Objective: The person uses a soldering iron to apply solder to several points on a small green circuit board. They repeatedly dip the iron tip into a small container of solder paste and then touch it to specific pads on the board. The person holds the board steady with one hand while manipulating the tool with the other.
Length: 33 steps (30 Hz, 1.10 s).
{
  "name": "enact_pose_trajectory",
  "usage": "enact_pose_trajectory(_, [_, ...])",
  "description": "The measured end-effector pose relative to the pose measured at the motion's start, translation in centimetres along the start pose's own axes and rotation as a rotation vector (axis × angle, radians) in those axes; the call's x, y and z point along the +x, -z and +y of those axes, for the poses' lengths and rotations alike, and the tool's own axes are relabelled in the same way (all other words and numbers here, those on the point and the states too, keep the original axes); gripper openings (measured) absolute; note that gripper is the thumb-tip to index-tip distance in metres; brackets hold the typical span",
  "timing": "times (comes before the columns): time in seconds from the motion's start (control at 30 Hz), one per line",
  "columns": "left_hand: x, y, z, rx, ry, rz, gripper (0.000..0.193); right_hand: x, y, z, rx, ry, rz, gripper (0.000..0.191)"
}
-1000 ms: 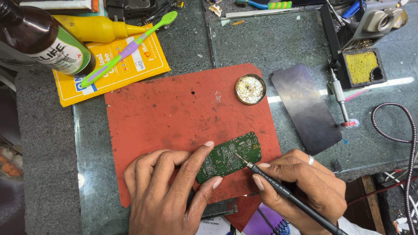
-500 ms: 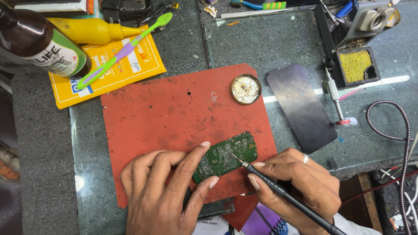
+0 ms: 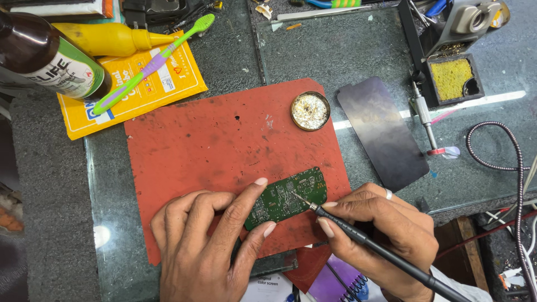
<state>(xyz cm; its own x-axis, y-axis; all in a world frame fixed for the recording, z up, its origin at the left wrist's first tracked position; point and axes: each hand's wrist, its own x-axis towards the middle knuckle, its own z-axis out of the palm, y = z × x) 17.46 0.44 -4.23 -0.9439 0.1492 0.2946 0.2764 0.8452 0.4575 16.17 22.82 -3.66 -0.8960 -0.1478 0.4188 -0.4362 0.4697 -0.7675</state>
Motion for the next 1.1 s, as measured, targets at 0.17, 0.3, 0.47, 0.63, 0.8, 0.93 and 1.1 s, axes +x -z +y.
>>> enact_pose_trajectory(0.17, [0.07, 0.29, 0.17, 0.002, -0.006, 0.014, 0.051, -0.15, -0.14, -0.19, 0.015, -0.063, 0.031, 0.020])
enact_pose_trajectory(0.3, [0.15, 0.57, 0.18, -0.020, -0.022, 0.008, 0.050, -0.18, -0.05, -0.22, 0.008, -0.031, 0.011, 0.020])
enact_pose_trajectory(0.47, [0.11, 0.67, 0.26, -0.021, -0.014, -0.020, 0.051, -0.13, 0.14, 0.01, 0.016, -0.015, -0.003, 0.020])
enact_pose_trajectory(0.63, [0.11, 0.55, 0.21, -0.019, -0.011, -0.030, 0.052, -0.19, 0.14, 0.09, -0.002, -0.011, -0.005, 0.019])
enact_pose_trajectory(0.8, [0.11, 0.78, 0.20, -0.029, -0.013, -0.032, 0.052, -0.12, 0.16, 0.00, -0.004, -0.006, 0.000, 0.019])
enact_pose_trajectory(0.93, [0.20, 0.85, 0.26, -0.031, -0.017, -0.031, 0.052, -0.04, 0.14, -0.05, -0.009, 0.013, -0.003, 0.019])
enact_pose_trajectory(1.1, [0.21, 0.89, 0.33, -0.042, -0.013, -0.017, 0.051, -0.05, -0.01, -0.09, -0.028, 0.043, 0.019, 0.019])
